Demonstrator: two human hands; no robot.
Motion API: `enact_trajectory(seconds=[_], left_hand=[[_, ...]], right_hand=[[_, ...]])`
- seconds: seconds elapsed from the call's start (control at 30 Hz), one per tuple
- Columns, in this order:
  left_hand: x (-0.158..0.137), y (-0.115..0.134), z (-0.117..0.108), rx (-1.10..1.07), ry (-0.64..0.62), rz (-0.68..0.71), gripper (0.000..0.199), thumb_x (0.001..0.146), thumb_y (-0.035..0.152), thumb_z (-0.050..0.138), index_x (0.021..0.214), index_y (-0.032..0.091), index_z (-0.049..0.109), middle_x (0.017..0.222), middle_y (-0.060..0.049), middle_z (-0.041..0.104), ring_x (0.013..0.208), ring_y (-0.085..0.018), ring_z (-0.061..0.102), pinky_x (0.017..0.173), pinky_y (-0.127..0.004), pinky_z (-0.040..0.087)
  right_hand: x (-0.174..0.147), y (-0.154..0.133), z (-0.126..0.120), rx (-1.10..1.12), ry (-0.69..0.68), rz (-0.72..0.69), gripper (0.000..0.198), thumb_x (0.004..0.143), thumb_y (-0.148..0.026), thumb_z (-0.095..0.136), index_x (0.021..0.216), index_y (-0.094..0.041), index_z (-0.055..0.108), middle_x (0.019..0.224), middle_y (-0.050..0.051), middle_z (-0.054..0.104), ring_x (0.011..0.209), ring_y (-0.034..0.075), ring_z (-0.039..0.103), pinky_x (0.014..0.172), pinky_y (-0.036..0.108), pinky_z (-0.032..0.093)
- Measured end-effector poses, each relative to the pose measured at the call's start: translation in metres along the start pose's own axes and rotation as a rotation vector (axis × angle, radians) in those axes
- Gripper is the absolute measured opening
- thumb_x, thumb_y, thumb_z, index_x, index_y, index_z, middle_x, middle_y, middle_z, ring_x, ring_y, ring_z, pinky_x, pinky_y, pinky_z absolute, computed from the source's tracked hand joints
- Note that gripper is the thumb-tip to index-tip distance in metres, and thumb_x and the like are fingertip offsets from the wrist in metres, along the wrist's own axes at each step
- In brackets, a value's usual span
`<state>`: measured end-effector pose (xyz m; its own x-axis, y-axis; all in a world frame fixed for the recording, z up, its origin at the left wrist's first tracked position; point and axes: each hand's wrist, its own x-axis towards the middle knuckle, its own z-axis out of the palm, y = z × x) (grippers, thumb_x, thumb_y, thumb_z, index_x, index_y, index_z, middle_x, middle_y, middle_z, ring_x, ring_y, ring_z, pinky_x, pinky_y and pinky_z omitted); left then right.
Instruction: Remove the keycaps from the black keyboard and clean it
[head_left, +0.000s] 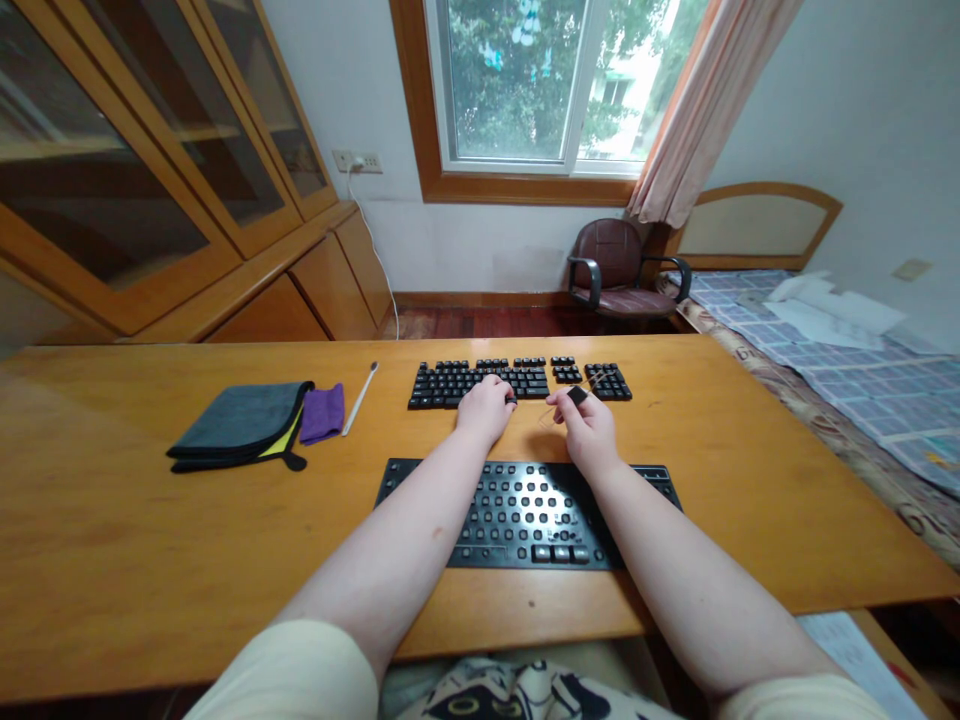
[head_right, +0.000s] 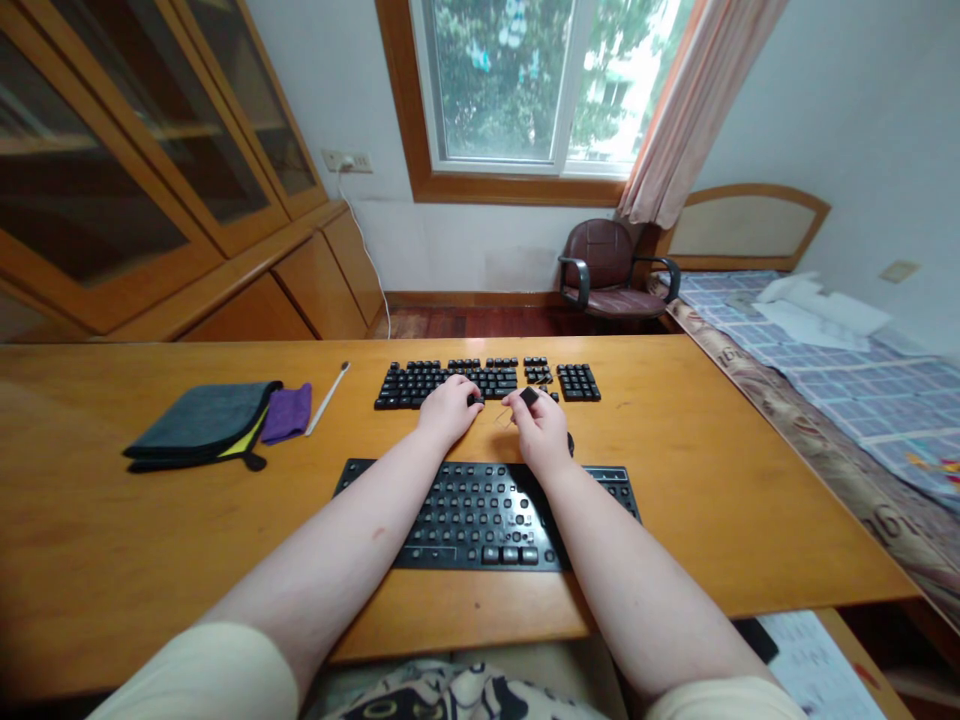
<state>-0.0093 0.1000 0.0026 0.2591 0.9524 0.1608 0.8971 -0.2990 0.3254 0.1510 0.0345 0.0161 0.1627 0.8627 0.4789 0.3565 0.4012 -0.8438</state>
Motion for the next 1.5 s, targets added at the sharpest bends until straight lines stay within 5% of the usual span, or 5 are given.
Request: enact_trajectory(seconds=[0.2,0.53,0.9,1.27,1.5], left_hand=[[-0.013,0.015,-0.027,0.019,0.019,0.07,0.022,0.085,0.034,0.051,0.1,0.023,0.062,0.111,-0.007,0.059,0.099,-0.023,0.056,0.088,-0.035,0.042],[-0.124,0.009,-0.018,0.022,-0.214,0.391,0.05,0.088,0.043,0.044,0.136,0.034,0.036,0.145,-0.006,0.037,0.134,-0.029,0.029,0.109,-0.052,0.016],[-0.123,-0.02,-0.025,0.064,-0.203,0.414,0.051,0.089,0.044,0.043,0.138,0.034,0.035,0.144,-0.005,0.038,0.13,-0.026,0.036,0.108,-0.049,0.021],[-0.121,-0.031,-0.025,0.029,-0.18,0.419,0.051,0.088,0.043,0.044,0.137,0.034,0.035,0.143,-0.004,0.04,0.128,-0.024,0.038,0.108,-0.047,0.021],[-0.123,-0.029,-0.028,0.045,-0.179,0.421,0.051,0.088,0.043,0.044,0.138,0.034,0.035,0.143,-0.004,0.04,0.128,-0.024,0.038,0.107,-0.046,0.023]], right_hand=[[0.008,-0.015,-0.009,0.091,-0.089,0.063,0.029,0.083,-0.044,0.054,0.079,-0.018,0.068,0.067,0.002,0.06,0.059,0.014,0.057,0.062,0.029,0.047],[-0.046,-0.061,-0.039,-0.18,-0.909,0.106,0.019,0.084,-0.035,0.055,0.084,-0.018,0.066,0.069,0.002,0.065,0.061,0.015,0.058,0.06,0.027,0.045],[-0.073,-0.05,-0.007,-0.36,-0.932,0.019,0.021,0.084,-0.037,0.057,0.082,-0.018,0.067,0.077,0.005,0.068,0.07,0.017,0.058,0.066,0.027,0.042],[-0.085,-0.039,0.002,-0.25,-0.97,-0.584,0.016,0.086,-0.022,0.049,0.093,-0.019,0.064,0.087,0.008,0.068,0.09,0.018,0.059,0.081,0.032,0.047],[-0.089,-0.031,0.004,-0.119,-0.858,-0.395,0.014,0.085,-0.016,0.051,0.085,-0.019,0.064,0.079,0.006,0.07,0.076,0.015,0.063,0.074,0.029,0.05]])
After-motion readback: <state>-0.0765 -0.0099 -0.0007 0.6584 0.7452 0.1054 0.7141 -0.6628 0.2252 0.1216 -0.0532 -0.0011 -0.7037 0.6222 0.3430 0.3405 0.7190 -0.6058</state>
